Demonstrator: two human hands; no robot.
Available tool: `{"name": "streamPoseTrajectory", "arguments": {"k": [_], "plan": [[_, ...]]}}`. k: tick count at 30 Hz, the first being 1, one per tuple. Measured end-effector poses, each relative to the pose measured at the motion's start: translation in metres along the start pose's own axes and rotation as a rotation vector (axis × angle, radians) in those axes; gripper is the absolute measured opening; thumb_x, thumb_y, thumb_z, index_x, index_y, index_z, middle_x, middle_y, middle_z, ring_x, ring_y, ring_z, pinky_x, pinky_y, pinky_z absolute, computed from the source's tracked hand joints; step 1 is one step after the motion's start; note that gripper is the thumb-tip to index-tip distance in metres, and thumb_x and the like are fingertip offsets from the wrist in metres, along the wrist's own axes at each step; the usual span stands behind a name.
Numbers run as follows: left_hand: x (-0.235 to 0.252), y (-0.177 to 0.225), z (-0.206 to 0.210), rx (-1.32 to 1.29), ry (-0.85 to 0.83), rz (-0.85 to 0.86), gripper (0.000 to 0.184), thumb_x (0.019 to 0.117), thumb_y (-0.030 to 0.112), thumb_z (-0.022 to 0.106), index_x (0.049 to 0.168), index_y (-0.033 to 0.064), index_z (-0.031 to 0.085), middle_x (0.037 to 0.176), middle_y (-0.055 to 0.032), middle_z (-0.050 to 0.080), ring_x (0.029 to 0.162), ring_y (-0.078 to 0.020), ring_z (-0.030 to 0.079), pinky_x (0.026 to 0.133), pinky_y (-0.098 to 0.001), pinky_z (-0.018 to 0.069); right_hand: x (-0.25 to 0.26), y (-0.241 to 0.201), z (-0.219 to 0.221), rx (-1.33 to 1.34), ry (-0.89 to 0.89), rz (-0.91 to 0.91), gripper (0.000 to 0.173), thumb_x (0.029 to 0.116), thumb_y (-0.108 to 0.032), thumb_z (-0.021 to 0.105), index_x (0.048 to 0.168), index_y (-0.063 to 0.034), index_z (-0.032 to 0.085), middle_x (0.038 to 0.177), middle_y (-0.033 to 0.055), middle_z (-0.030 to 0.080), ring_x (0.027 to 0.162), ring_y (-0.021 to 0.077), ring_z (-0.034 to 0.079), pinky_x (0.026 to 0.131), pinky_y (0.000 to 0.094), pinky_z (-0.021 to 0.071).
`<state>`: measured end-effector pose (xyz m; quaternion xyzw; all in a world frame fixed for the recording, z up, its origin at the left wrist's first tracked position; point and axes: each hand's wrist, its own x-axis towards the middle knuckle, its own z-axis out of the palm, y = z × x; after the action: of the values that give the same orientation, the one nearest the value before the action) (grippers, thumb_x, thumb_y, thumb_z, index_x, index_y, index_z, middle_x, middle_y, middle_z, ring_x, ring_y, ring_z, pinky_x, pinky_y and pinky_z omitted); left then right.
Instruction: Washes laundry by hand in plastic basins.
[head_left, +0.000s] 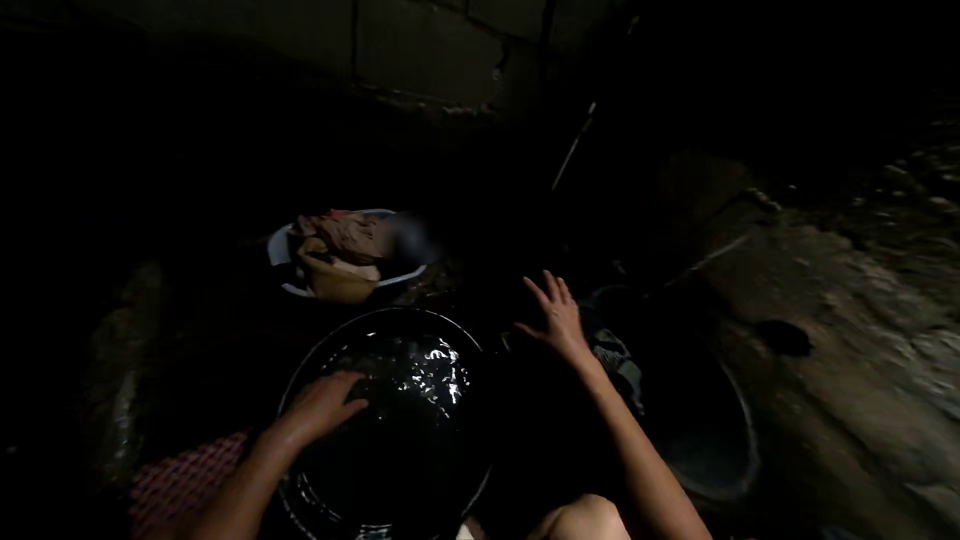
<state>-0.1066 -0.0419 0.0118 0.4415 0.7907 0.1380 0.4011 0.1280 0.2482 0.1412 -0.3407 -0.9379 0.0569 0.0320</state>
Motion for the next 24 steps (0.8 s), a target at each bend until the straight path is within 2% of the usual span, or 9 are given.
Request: {"name": "streamPoseTrajectory", "arguments": {"k": [3,6,9,11,12,14,16,20,24], "plan": [[0.005,0.003,0.005,0.023,-0.016,0.004,0.057,0.1030,0.034,0.062,0.148,0.0025,0.049,0.148,-0.0265,0.050,0.137,-0.0445,0.049,0.114,-0.0610,0.0360,-0.068,0.069,-0.003,-0.063,-0.021,0.212,0.098,0.0781,-0.048,0.084,0.160,-0.0212,0.038,0.167,0.0258,0.020,0.152,0.0528,0.018,0.111,0.0741,0.0252],[0.010,0.012,0.009,0.036,-0.033,0.008,0.056,0.1032,0.034,0.061,0.149,0.0032,0.049,0.148,-0.0260,0.050,0.137,-0.0442,0.048,0.114,-0.0613,0.0353,-0.115,0.087,0.003,-0.119,-0.142,0.369,0.110,0.0734,-0.037,0.091,0.163,-0.0221,0.028,0.168,0.0274,0.009,0.152,0.0542,0.014,0.107,0.0761,0.0304],[0.017,0.018,0.014,0.055,-0.070,-0.006,0.056,0.1040,0.035,0.060,0.150,0.0044,0.047,0.149,-0.0254,0.050,0.138,-0.0438,0.048,0.114,-0.0612,0.0356,-0.129,0.104,0.009,0.043,0.024,0.377,0.114,0.0721,-0.043,0.090,0.163,-0.0128,0.028,0.166,0.0287,0.017,0.144,0.0518,0.034,0.107,0.0633,0.0418],[0.020,0.020,0.016,0.055,-0.078,0.004,0.056,0.1038,0.033,0.060,0.149,0.0023,0.048,0.147,-0.0264,0.051,0.137,-0.0441,0.049,0.114,-0.0610,0.0354,-0.123,0.124,0.007,0.240,0.103,0.453,0.117,0.0734,-0.042,0.089,0.163,-0.0063,0.022,0.160,0.0294,0.031,0.139,0.0492,0.042,0.110,0.0613,0.0403],[0.021,0.023,0.016,0.058,-0.083,0.003,0.056,0.1039,0.034,0.060,0.149,0.0021,0.048,0.147,-0.0261,0.051,0.137,-0.0435,0.049,0.114,-0.0605,0.0352,-0.119,0.134,0.004,0.343,0.108,0.507,0.112,0.0758,-0.037,0.088,0.162,-0.0064,0.024,0.155,0.0278,0.040,0.138,0.0442,0.047,0.111,0.0587,0.0402],[0.022,0.026,0.015,0.066,-0.086,0.002,0.056,0.1040,0.034,0.060,0.149,0.0023,0.048,0.148,-0.0259,0.051,0.138,-0.0429,0.048,0.115,-0.0603,0.0345,-0.114,0.149,-0.003,0.542,0.176,0.606,0.074,0.0797,-0.016,0.083,0.145,-0.0021,0.050,0.133,0.0231,0.061,0.121,0.0317,0.061,0.104,0.0499,0.0480],[0.025,0.024,0.015,0.066,-0.071,0.014,0.056,0.1040,0.034,0.060,0.149,0.0021,0.048,0.148,-0.0266,0.051,0.139,-0.0432,0.047,0.115,-0.0601,0.0342,-0.113,0.148,-0.025,0.626,0.316,0.648,0.048,0.0846,-0.004,0.074,0.129,0.0044,0.060,0.117,0.0218,0.066,0.104,0.0253,0.065,0.093,0.0443,0.0517],[0.026,0.020,0.013,0.050,-0.065,0.024,0.056,0.1040,0.033,0.060,0.148,-0.0001,0.048,0.146,-0.0287,0.051,0.138,-0.0452,0.048,0.114,-0.0620,0.0342,-0.123,0.100,-0.107,0.607,0.571,0.507,0.043,0.0941,-0.004,0.067,0.134,0.0075,0.054,0.114,0.0169,0.065,0.096,0.0111,0.062,0.087,0.0307,0.0518],[0.023,0.022,0.014,0.057,-0.057,0.041,0.056,0.1031,0.034,0.061,0.147,0.0012,0.050,0.146,-0.0257,0.053,0.137,-0.0427,0.049,0.115,-0.0608,0.0349,-0.107,0.054,-0.162,0.855,0.588,0.205,0.043,0.0879,-0.016,0.066,0.129,-0.0101,0.053,0.099,-0.0088,0.067,0.084,-0.0020,0.066,0.076,0.0217,0.0590]]}}
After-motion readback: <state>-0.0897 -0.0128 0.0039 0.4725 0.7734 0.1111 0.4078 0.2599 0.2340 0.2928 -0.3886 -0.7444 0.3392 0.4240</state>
